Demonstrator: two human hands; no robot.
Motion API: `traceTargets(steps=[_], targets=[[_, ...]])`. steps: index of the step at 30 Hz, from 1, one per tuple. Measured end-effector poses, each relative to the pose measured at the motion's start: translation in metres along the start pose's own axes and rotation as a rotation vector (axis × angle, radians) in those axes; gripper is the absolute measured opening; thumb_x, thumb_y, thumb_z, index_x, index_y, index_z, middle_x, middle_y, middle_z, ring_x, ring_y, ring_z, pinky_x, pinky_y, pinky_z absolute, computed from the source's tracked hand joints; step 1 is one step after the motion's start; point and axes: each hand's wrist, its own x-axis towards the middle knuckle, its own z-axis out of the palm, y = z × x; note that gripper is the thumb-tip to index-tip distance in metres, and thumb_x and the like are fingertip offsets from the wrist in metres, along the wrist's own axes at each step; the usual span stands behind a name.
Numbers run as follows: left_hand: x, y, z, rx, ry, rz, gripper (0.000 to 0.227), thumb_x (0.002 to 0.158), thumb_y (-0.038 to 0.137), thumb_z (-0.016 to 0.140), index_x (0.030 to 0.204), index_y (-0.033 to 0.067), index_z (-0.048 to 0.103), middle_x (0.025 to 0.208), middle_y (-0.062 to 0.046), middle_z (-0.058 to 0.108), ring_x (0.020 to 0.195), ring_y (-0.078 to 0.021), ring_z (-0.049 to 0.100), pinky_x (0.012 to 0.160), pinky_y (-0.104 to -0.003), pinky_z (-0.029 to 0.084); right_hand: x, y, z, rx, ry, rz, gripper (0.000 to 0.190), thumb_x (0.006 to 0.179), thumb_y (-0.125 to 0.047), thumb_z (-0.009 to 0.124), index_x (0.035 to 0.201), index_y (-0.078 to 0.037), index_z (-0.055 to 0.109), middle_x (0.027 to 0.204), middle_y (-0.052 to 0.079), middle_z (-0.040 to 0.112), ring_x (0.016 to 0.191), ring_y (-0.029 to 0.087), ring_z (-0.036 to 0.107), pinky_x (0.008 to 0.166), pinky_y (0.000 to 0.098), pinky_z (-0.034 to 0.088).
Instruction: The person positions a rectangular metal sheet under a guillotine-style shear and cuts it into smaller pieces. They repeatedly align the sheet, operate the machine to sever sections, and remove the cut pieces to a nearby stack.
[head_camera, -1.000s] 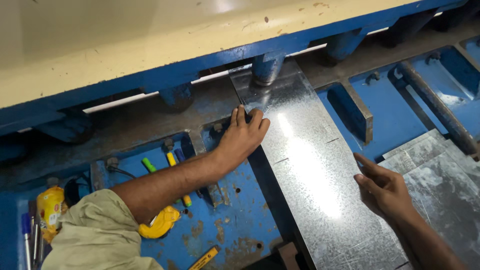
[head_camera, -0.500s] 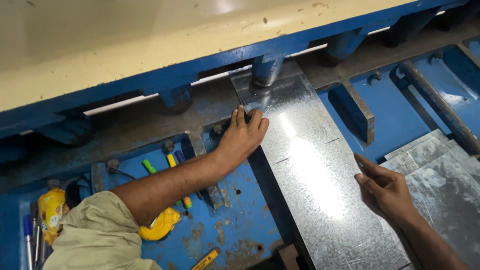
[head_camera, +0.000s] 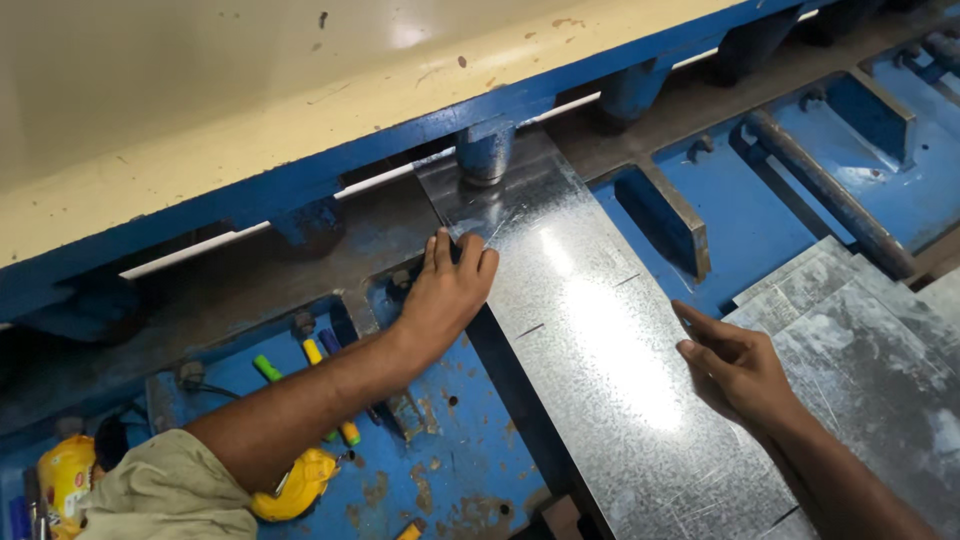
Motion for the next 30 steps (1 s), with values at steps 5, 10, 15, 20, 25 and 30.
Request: traceTargets(steps=[5,10,15,20,25,30], targets=[[0.001,-0.001,-0.001,-0.02,-0.027,0.004,0.014,0.086,0.009,0.065,0.093,0.001,0.056,0.106,-0.019,0.058,0.107,-0.0454,0.069,0.092,-0.048,0.06,-0.003,-0.003,0.002,-0.031,0.014,0.027,0.057,0.093,-0.011,0.063,0.148,0.0,0.052,0.054,0.003,0.054,0.037,0.008,0.038,0.033,0.0285,0.031],[0.0,-0.001,-0.002,-0.032,-0.016,-0.003,0.014,0.086,0.008,0.066,0.093,0.0009,0.056,0.105,-0.019,0.058,0.107,-0.0448,0.069,0.093,-0.049,0.06,-0.003,-0.005,0.003,-0.02,0.01,0.012,0.058,0.092,-0.009,0.063,0.148,0.0,0.052,0.054,0.004,0.055,0.037,0.008,0.038,0.033,0.0281,0.032],[0.0,-0.002,-0.002,-0.03,-0.033,0.013,0.015,0.085,0.007,0.067,0.093,0.0009,0.056,0.105,-0.019,0.058,0.106,-0.0452,0.069,0.093,-0.049,0.059,-0.003,-0.005,0.003,-0.064,0.023,0.04,0.057,0.091,-0.009,0.063,0.147,0.0,0.052,0.054,0.006,0.056,0.037,0.009,0.038,0.033,0.0295,0.032],[0.0,-0.003,-0.003,-0.016,-0.07,0.032,0.018,0.084,0.008,0.068,0.094,0.0004,0.056,0.106,-0.019,0.057,0.106,-0.0458,0.069,0.094,-0.049,0.059,0.001,-0.001,-0.001,-0.064,-0.002,0.021,0.056,0.093,-0.009,0.063,0.147,0.0,0.053,0.054,0.006,0.056,0.037,0.008,0.039,0.034,0.028,0.033],[0.0,-0.003,-0.005,0.017,-0.071,0.039,0.022,0.083,0.009,0.069,0.098,-0.0008,0.057,0.107,-0.018,0.057,0.108,-0.0447,0.069,0.094,-0.049,0.059,0.005,0.008,-0.007,-0.018,-0.039,-0.043,0.055,0.093,-0.009,0.062,0.146,0.002,0.053,0.061,0.004,0.062,0.041,0.006,0.041,0.036,0.0259,0.035],[0.001,-0.002,-0.006,0.018,-0.07,0.041,0.018,0.084,0.009,0.066,0.097,-0.0003,0.058,0.107,-0.018,0.057,0.108,-0.0446,0.069,0.095,-0.048,0.059,0.008,0.014,-0.009,0.0,-0.054,-0.066,0.054,0.093,-0.007,0.061,0.145,0.004,0.052,0.063,0.003,0.063,0.044,0.005,0.043,0.037,0.0261,0.037]])
